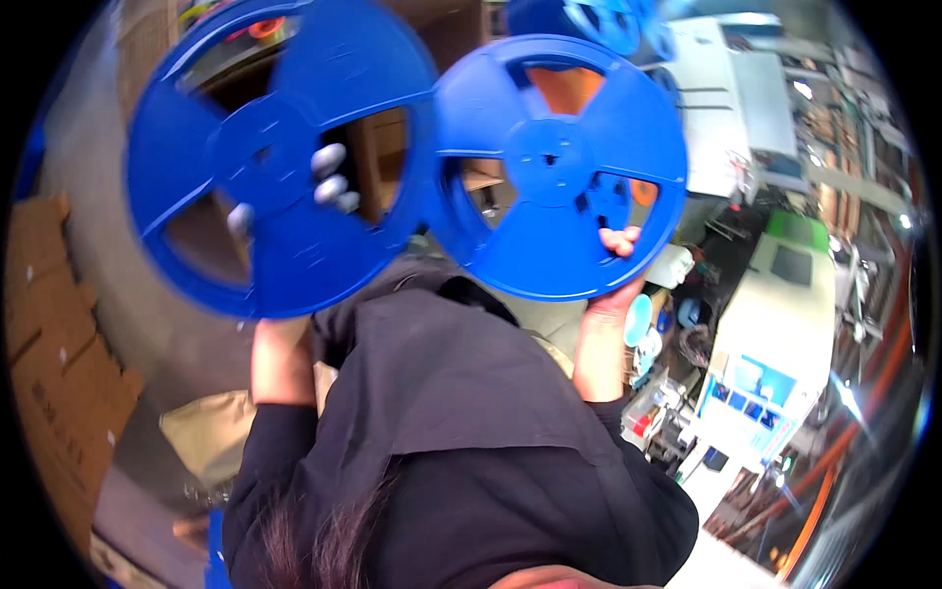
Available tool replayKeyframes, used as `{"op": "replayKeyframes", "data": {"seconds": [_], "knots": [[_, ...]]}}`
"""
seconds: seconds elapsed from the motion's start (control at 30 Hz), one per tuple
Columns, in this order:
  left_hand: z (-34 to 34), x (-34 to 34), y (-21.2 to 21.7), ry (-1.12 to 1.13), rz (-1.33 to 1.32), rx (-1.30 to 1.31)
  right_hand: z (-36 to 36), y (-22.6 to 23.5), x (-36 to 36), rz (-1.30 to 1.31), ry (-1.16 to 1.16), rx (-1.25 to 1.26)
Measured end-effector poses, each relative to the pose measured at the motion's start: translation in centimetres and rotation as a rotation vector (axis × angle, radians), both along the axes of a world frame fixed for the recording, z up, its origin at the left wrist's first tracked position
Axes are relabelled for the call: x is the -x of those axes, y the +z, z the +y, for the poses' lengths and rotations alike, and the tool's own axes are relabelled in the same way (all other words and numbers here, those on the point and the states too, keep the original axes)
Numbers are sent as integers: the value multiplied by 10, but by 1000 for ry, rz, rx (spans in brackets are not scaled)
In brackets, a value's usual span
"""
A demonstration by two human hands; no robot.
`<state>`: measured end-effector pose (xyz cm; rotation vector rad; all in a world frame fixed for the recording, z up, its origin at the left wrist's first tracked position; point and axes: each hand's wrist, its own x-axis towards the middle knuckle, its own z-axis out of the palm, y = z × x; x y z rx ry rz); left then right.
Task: The person assembles a cardboard box and uses a handheld tape dispenser to seal it. They then repeatedly pick up blue plastic spools from a nearby pile, inspect them, and place them into the box. The person also places a stack of spools into a cloth bag.
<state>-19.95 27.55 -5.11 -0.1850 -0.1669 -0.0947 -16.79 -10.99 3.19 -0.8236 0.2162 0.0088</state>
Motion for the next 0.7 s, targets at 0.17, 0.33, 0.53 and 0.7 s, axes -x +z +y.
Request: {"op": "replayKeyframes", "data": {"seconds": [0.17,0.33,0.53,0.7], "knots": [[23,-7,-12,128,-191,-83,4,13,-11,-87,34,-72],[31,-2,-6,176,-171,-147,15,12,-9,-103,13,-52],[13,9,3,110,380,-464,30,17,-14,-92,24,75],[-44,-16,7,-12,394,-909,61,11,-3,-101,86,236]]}}
